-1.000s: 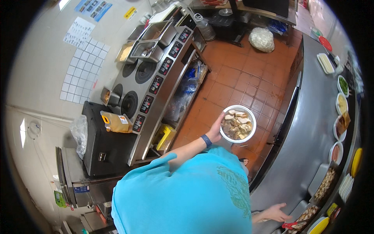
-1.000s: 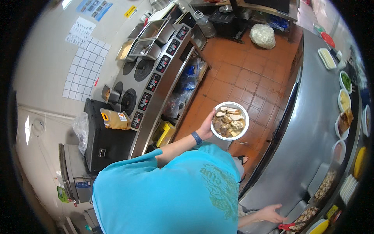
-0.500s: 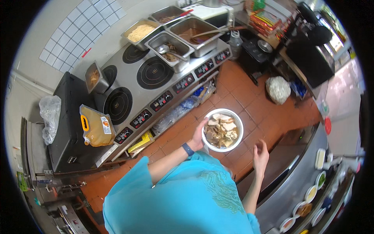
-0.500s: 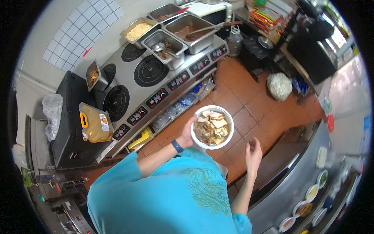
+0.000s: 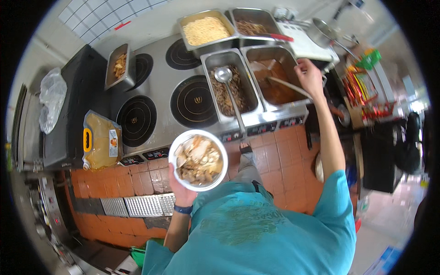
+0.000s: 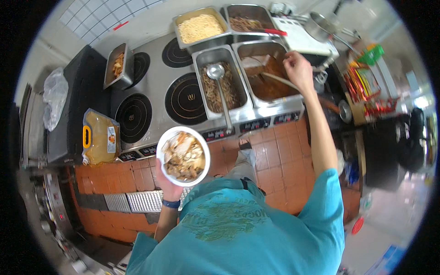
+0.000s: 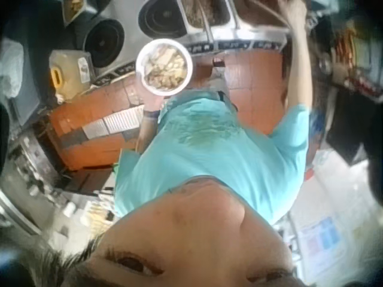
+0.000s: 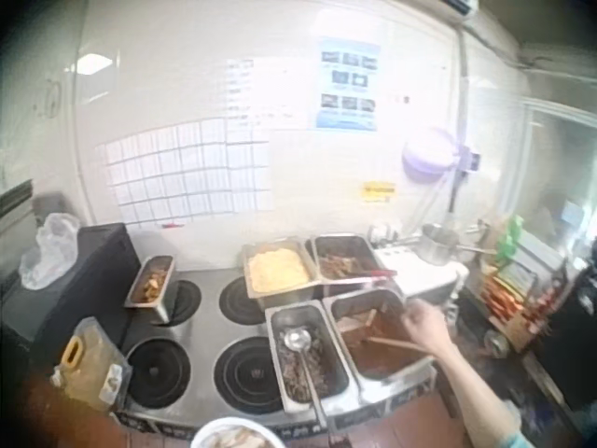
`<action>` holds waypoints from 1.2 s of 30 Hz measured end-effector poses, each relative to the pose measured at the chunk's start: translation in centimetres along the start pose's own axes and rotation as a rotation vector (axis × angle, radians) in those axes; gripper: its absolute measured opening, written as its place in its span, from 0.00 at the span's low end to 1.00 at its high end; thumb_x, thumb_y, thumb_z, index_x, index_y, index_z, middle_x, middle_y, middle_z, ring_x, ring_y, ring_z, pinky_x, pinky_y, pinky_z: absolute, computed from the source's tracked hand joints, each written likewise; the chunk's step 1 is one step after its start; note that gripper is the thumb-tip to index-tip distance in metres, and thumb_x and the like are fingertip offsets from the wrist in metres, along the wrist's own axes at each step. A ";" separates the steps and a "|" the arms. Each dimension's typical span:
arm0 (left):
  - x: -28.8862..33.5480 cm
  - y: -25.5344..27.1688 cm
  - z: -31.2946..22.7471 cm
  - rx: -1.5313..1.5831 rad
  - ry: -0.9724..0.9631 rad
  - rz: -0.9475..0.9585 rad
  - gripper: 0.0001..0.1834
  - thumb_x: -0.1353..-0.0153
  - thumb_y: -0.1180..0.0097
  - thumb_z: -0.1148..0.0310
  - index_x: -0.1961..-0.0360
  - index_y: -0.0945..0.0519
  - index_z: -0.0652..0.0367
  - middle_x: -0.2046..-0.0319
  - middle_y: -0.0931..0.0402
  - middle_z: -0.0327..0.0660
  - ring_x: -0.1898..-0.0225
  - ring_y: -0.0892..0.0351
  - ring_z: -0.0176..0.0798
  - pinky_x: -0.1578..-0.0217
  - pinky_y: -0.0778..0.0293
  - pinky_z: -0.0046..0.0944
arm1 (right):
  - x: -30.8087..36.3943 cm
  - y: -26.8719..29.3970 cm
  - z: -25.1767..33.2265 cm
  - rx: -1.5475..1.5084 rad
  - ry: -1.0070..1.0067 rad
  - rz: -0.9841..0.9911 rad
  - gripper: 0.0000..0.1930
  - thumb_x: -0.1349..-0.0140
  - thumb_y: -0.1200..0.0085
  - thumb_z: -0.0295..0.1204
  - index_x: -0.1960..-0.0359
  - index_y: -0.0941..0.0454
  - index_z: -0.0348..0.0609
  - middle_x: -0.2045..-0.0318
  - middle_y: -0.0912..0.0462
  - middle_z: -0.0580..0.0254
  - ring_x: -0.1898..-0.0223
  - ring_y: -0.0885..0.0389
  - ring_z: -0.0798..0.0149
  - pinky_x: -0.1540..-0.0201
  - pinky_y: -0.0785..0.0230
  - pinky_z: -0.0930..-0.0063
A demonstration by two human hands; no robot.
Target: The person assembles a food order by placing fried tofu and cooked meat into a bowl, adding chopped green onions and a dark sauce, then ladling broth over the contents. The person closes the bowl with a yellow lid and attaches a pink order tag. The person then portions fried tofu into several small bowls.
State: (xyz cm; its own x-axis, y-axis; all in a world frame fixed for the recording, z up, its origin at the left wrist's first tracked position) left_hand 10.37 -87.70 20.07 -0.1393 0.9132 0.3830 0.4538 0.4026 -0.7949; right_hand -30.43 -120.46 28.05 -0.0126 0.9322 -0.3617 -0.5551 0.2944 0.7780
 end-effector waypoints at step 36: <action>-13.4 -19.6 6.1 -0.015 -0.490 -0.392 0.34 0.25 0.62 0.45 0.27 0.40 0.54 0.31 0.37 0.46 0.31 0.36 0.50 0.32 0.38 0.55 | -37.0 -18.6 -16.8 0.415 0.242 0.770 0.34 0.32 0.51 0.57 0.74 0.18 0.31 0.82 0.19 0.47 0.78 0.17 0.50 0.69 0.26 0.55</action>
State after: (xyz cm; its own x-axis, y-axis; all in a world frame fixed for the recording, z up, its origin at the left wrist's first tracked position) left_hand -2.00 -107.49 27.65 -0.6836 0.6223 0.3814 0.2993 0.7156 -0.6311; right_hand -33.56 -163.97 18.33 -0.4566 0.8465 0.2738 0.0227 -0.2966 0.9547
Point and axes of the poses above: each hand's wrist, its own x-axis away from the middle knuckle, its own y-axis out of the back of the hand, z = x × y, the point moved 3 cm from there along -x, towards the middle knuckle
